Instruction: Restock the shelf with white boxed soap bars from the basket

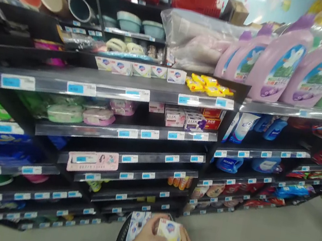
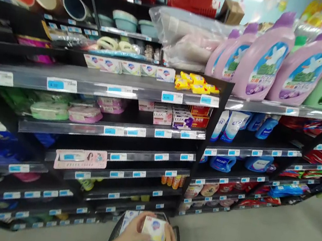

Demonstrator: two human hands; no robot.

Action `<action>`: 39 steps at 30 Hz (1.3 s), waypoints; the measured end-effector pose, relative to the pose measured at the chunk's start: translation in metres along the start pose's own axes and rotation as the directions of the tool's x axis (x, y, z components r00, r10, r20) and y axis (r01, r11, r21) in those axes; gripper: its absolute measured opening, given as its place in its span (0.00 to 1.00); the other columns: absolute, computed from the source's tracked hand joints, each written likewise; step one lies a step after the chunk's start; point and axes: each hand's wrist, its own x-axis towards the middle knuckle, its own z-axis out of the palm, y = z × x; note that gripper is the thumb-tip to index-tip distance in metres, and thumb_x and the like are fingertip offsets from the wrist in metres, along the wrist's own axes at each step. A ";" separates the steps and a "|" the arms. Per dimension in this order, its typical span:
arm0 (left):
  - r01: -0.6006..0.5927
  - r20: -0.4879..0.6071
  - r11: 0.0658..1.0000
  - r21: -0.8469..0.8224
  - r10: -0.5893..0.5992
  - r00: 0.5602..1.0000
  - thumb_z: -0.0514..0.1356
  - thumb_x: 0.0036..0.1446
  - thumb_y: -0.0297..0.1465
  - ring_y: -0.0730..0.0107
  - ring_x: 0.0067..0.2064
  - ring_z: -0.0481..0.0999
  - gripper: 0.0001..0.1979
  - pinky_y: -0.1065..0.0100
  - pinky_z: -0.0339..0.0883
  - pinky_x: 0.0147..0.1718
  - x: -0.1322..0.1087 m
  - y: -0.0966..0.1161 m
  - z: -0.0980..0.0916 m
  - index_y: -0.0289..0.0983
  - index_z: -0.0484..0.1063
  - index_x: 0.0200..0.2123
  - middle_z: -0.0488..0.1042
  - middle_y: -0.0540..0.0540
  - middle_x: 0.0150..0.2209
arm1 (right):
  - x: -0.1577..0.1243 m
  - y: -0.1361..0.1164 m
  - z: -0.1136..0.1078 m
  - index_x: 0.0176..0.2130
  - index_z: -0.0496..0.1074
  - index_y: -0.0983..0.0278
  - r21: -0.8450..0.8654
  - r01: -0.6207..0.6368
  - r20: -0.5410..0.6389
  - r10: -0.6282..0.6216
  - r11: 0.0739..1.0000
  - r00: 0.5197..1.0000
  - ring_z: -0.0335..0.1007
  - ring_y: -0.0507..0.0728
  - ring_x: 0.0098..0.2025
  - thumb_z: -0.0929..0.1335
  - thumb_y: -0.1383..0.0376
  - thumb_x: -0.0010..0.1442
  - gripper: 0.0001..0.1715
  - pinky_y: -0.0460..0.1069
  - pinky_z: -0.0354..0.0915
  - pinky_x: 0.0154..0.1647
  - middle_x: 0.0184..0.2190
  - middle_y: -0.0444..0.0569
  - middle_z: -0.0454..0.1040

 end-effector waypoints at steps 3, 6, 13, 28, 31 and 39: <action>-0.071 0.032 0.996 -0.053 0.072 0.997 0.82 0.33 0.36 0.47 0.60 0.73 0.43 0.53 0.67 0.58 -0.008 0.009 -0.003 0.42 0.73 0.56 0.73 0.37 0.59 | -0.014 -0.005 0.003 0.30 0.77 0.61 0.095 -0.030 -0.043 0.034 0.995 0.998 0.53 0.50 0.16 0.74 0.33 0.46 0.35 0.47 0.46 0.16 0.20 0.45 0.69; -0.077 0.132 0.996 -0.047 0.082 0.988 0.82 0.35 0.31 0.48 0.60 0.73 0.45 0.56 0.69 0.56 -0.010 0.026 -0.002 0.39 0.71 0.58 0.70 0.34 0.61 | -0.023 -0.022 0.008 0.31 0.74 0.64 0.167 -0.049 -0.065 0.061 0.985 0.996 0.49 0.48 0.18 0.75 0.35 0.48 0.35 0.47 0.46 0.17 0.19 0.43 0.66; -0.132 0.147 0.989 -0.069 0.141 0.979 0.80 0.41 0.32 0.47 0.64 0.70 0.41 0.56 0.68 0.59 -0.018 0.037 0.010 0.39 0.71 0.59 0.68 0.33 0.63 | -0.033 -0.034 0.005 0.35 0.73 0.67 0.217 -0.087 -0.029 0.095 0.972 0.995 0.45 0.46 0.18 0.73 0.39 0.56 0.33 0.47 0.42 0.19 0.18 0.40 0.65; -0.121 0.150 0.990 0.066 0.110 0.982 0.78 0.45 0.32 0.51 0.64 0.70 0.38 0.59 0.69 0.57 -0.032 0.038 0.009 0.39 0.68 0.59 0.67 0.35 0.64 | -0.039 -0.021 0.003 0.35 0.73 0.67 0.264 -0.110 -0.057 0.130 0.958 0.990 0.47 0.45 0.18 0.75 0.42 0.55 0.31 0.47 0.43 0.17 0.26 0.43 0.73; -0.150 0.153 0.978 0.148 0.127 0.980 0.76 0.49 0.31 0.51 0.63 0.70 0.37 0.57 0.68 0.58 -0.033 0.038 0.013 0.39 0.67 0.60 0.67 0.35 0.63 | -0.043 -0.022 0.001 0.36 0.73 0.67 0.269 -0.098 -0.060 0.118 0.958 0.991 0.47 0.45 0.19 0.73 0.43 0.58 0.29 0.47 0.43 0.18 0.26 0.43 0.73; -0.391 0.093 0.582 0.713 0.474 0.876 0.64 0.53 0.20 0.50 0.66 0.63 0.34 0.46 0.57 0.66 -0.039 0.034 0.031 0.43 0.68 0.63 0.65 0.39 0.64 | -0.048 -0.025 0.003 0.38 0.74 0.66 0.198 -0.024 -0.089 0.043 0.980 0.995 0.48 0.46 0.20 0.74 0.43 0.58 0.29 0.46 0.45 0.18 0.21 0.39 0.66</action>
